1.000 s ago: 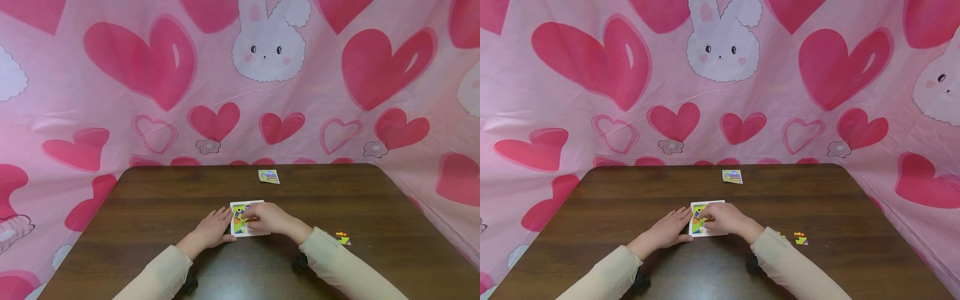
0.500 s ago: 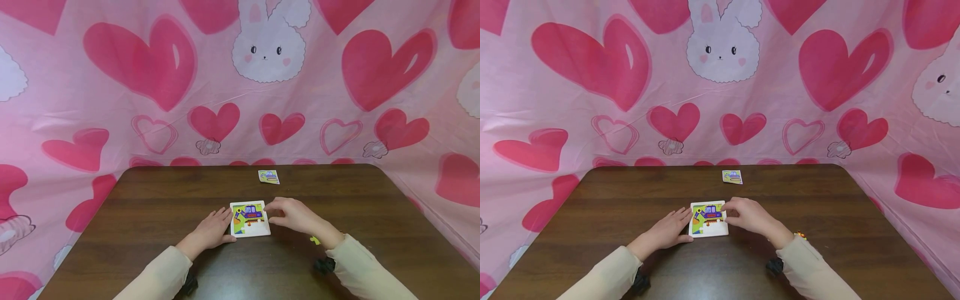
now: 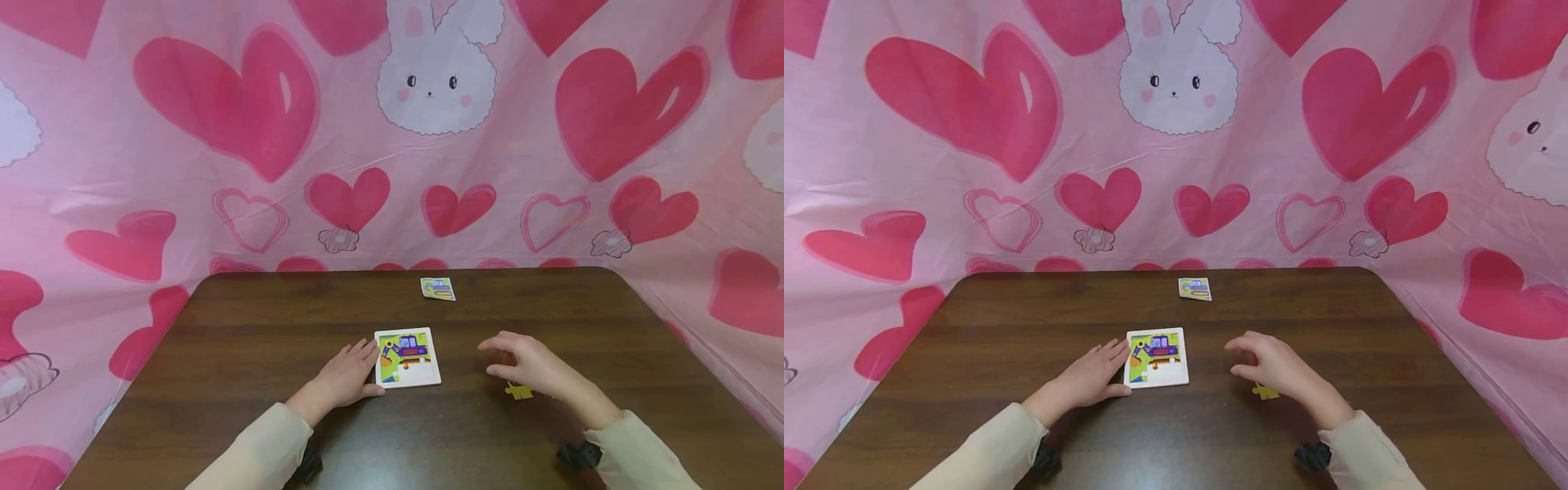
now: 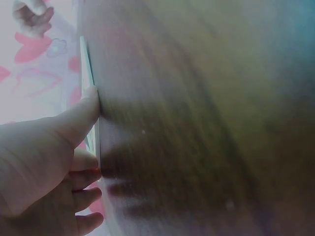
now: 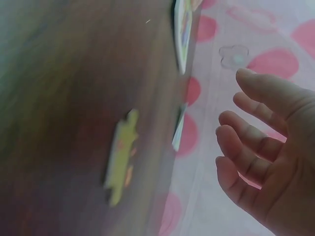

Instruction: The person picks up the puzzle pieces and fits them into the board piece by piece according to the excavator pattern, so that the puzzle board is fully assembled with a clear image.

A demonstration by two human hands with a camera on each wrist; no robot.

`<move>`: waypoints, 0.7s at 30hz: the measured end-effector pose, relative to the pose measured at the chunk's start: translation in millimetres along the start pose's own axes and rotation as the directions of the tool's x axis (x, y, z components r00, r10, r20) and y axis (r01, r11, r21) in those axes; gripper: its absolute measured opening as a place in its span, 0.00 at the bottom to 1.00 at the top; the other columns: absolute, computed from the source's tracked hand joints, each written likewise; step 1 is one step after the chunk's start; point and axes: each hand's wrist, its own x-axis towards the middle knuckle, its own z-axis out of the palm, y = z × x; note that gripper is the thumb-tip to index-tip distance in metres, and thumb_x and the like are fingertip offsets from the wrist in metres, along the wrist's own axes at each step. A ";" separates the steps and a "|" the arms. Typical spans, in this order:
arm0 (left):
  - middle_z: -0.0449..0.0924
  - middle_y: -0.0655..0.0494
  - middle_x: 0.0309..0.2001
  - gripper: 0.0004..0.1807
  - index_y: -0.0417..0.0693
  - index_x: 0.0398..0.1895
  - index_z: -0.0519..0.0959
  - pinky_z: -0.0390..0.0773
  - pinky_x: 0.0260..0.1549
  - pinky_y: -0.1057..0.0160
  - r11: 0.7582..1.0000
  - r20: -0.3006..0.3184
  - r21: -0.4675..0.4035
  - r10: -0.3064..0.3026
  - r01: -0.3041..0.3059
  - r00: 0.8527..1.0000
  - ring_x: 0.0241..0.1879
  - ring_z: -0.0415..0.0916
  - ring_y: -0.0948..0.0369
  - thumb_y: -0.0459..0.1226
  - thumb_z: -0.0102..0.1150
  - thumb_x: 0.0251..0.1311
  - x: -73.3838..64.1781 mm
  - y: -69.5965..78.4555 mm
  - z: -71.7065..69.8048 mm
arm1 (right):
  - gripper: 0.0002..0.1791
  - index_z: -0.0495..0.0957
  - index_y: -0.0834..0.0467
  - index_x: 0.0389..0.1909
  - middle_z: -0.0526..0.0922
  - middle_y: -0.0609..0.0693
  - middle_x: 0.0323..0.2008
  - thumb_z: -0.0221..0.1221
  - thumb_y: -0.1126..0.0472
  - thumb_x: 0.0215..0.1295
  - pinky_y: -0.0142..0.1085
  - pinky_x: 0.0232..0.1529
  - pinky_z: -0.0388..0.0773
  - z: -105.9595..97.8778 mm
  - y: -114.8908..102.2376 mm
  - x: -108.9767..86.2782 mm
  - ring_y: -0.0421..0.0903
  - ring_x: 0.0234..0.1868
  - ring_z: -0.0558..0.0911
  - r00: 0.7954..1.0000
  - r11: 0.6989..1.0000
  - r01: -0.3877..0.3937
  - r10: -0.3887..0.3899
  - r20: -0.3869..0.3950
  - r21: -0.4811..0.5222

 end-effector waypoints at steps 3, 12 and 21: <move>0.58 0.45 0.67 0.42 0.38 0.65 0.62 0.54 0.61 0.47 1.000 -0.003 -0.004 0.000 0.000 1.000 0.66 0.51 0.48 0.56 0.58 0.54 0.0 -0.5 0.6 | 0.17 0.78 0.61 0.44 0.75 0.45 0.29 0.67 0.62 0.53 0.30 0.23 0.69 -2.0 7.5 -10.0 0.35 0.24 0.68 1.000 1.000 0.003 -0.003 -0.001 0.012; 0.57 0.45 0.67 0.42 0.37 0.65 0.62 0.53 0.61 0.47 1.000 -0.003 -0.017 -0.001 0.001 1.000 0.67 0.50 0.48 0.55 0.58 0.54 -0.8 -0.9 0.6 | 0.17 0.77 0.63 0.41 0.72 0.42 0.26 0.68 0.65 0.49 0.30 0.22 0.68 -0.6 30.3 -35.9 0.31 0.23 0.67 0.995 0.996 0.088 -0.088 -0.052 -0.001; 0.57 0.45 0.67 0.42 0.38 0.65 0.62 0.54 0.61 0.47 1.000 -0.001 -0.018 -0.003 0.002 1.000 0.67 0.51 0.48 0.55 0.58 0.54 -1.0 -0.9 0.9 | 0.17 0.75 0.61 0.39 0.71 0.42 0.28 0.68 0.62 0.49 0.30 0.21 0.67 1.3 43.1 -48.0 0.33 0.22 0.67 0.999 1.000 0.016 -0.016 0.039 0.012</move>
